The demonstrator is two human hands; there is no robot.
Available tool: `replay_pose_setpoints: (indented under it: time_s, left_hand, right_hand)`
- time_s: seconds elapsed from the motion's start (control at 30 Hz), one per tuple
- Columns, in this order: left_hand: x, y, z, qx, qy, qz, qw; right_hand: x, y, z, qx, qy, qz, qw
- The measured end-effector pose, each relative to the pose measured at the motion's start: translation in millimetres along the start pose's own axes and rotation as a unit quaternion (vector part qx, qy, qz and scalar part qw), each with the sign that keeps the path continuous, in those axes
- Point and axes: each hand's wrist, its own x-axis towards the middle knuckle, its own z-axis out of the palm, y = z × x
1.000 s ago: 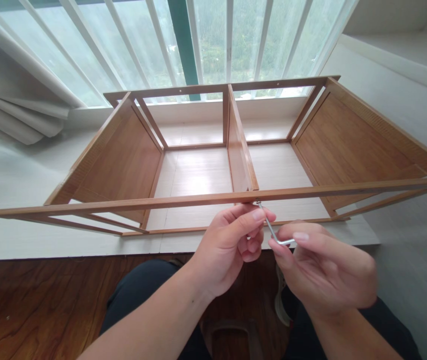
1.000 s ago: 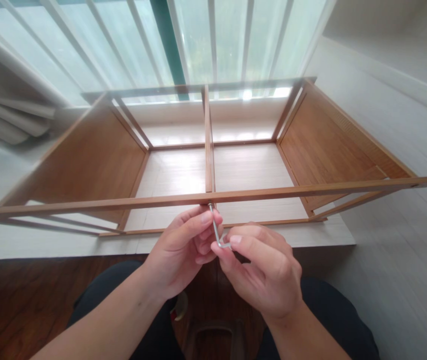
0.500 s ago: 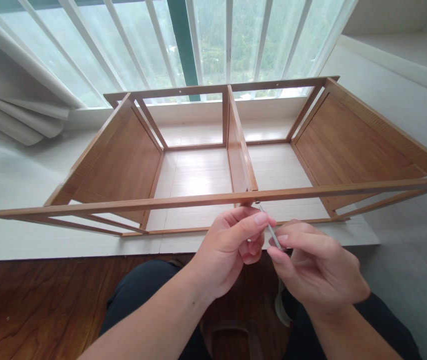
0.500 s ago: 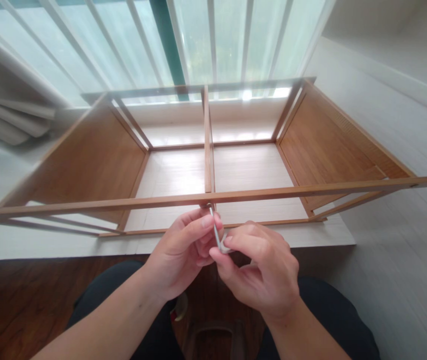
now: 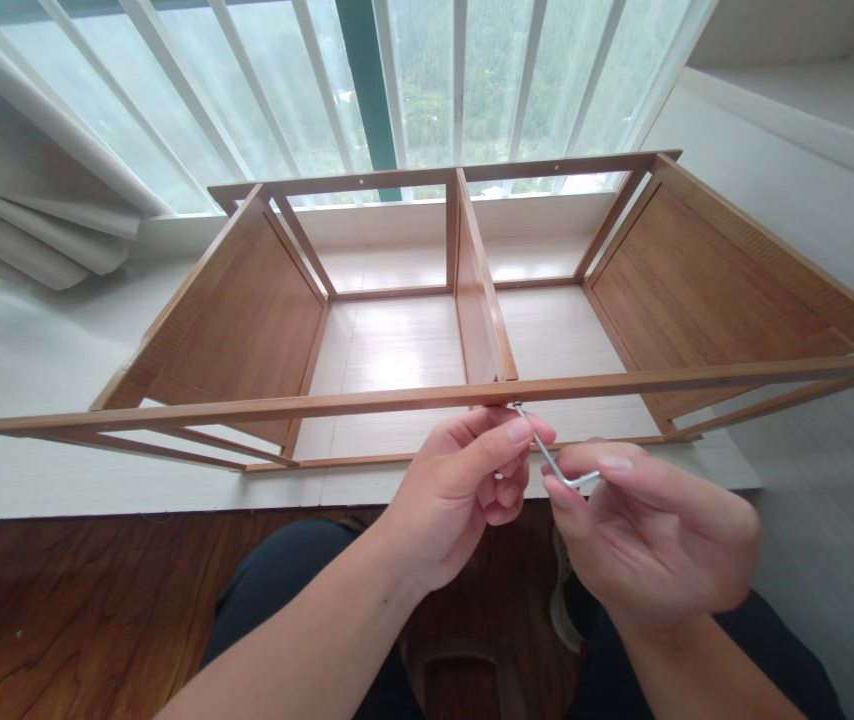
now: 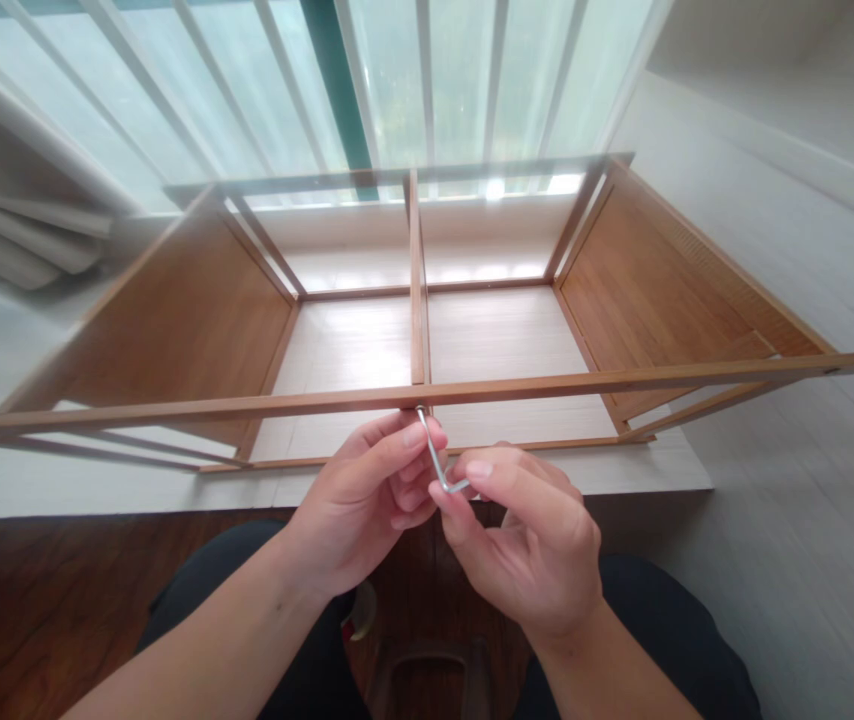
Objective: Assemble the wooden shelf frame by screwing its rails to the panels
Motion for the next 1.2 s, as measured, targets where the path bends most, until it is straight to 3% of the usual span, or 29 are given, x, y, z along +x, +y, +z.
replay_pose_setpoints:
  time_s: [0.53, 1.0, 1.2]
  left_hand:
    - [0.4, -0.3, -0.3, -0.014, -0.003, -0.005, 1.0]
    - [-1.3, 0.0, 1.4, 0.003, 0.008, -0.022, 1.0]
    - [-2.2, -0.4, 1.6, 0.004, 0.018, -0.019, 1.0]
  right_hand:
    - [0.4, -3.5, -0.3, -0.044, -0.011, -0.012, 0.999]
    - [1.5, -4.1, 3.5, -0.038, -0.074, -0.034, 0.996]
    - [-3.3, -4.1, -0.4, -0.02, -0.021, 0.021, 0.999]
